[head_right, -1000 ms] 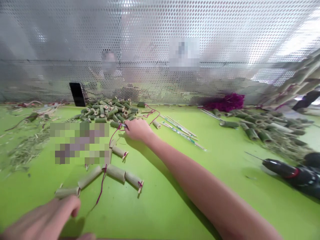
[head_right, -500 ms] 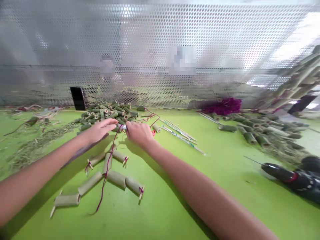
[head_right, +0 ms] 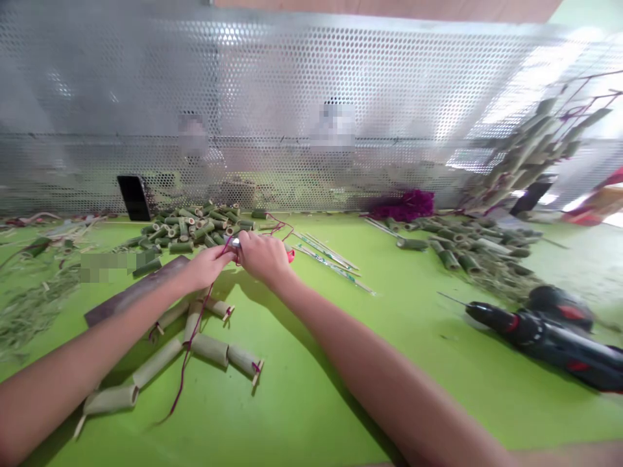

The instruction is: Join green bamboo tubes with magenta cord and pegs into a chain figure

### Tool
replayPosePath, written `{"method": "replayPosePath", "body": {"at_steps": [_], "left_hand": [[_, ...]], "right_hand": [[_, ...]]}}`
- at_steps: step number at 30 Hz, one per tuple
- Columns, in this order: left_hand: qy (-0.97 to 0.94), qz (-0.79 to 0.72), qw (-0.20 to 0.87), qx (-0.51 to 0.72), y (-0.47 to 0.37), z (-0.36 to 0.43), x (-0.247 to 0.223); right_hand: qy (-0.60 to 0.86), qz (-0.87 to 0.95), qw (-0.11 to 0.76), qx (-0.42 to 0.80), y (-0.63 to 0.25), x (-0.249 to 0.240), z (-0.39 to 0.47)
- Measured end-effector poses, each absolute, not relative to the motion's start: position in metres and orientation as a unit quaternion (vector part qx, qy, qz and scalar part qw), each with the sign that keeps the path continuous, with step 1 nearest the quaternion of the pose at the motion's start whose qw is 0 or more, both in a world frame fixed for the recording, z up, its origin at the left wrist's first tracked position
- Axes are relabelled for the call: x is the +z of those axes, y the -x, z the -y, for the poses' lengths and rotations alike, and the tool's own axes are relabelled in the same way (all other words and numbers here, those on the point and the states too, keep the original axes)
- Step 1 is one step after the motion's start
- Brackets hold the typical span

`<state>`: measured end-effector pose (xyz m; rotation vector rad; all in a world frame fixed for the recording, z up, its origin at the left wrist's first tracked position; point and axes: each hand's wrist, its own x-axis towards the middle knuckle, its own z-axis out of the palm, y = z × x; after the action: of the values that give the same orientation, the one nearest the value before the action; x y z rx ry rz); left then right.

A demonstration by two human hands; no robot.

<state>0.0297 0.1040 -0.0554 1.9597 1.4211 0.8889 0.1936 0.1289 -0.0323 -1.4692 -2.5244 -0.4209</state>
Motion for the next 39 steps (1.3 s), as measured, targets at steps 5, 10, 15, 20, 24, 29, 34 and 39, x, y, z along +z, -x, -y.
{"method": "replayPosePath", "body": {"at_steps": [5,10,15,20,24,29,34,39], "left_hand": [[-0.721,-0.552,0.264,0.326,-0.038,-0.106,-0.056],[-0.722,-0.569,0.252,0.304,-0.044,-0.109,-0.064],[-0.749,-0.55,0.215,0.301,-0.045,-0.098,-0.06],[-0.782,-0.516,0.173,0.303,-0.046,-0.087,-0.054],[-0.805,-0.501,0.141,0.286,-0.048,-0.085,-0.056],[-0.819,-0.488,0.126,0.274,-0.047,-0.086,-0.061],[-0.828,-0.474,0.121,0.274,-0.044,-0.082,-0.058],[-0.829,-0.467,0.108,0.289,-0.04,-0.078,-0.047]], "right_hand": [[0.487,0.854,0.101,-0.153,-0.194,-0.033,-0.13],[0.49,0.851,0.094,-0.164,-0.193,-0.036,-0.132],[0.51,0.838,0.089,-0.174,-0.197,-0.036,-0.138],[0.509,0.837,0.088,-0.18,-0.201,-0.034,-0.144],[0.515,0.833,0.089,-0.182,-0.204,-0.033,-0.146],[0.516,0.835,0.088,-0.172,-0.206,-0.036,-0.149],[0.518,0.838,0.08,-0.152,-0.207,-0.04,-0.151],[0.534,0.831,0.08,-0.133,-0.207,-0.039,-0.155]]}}
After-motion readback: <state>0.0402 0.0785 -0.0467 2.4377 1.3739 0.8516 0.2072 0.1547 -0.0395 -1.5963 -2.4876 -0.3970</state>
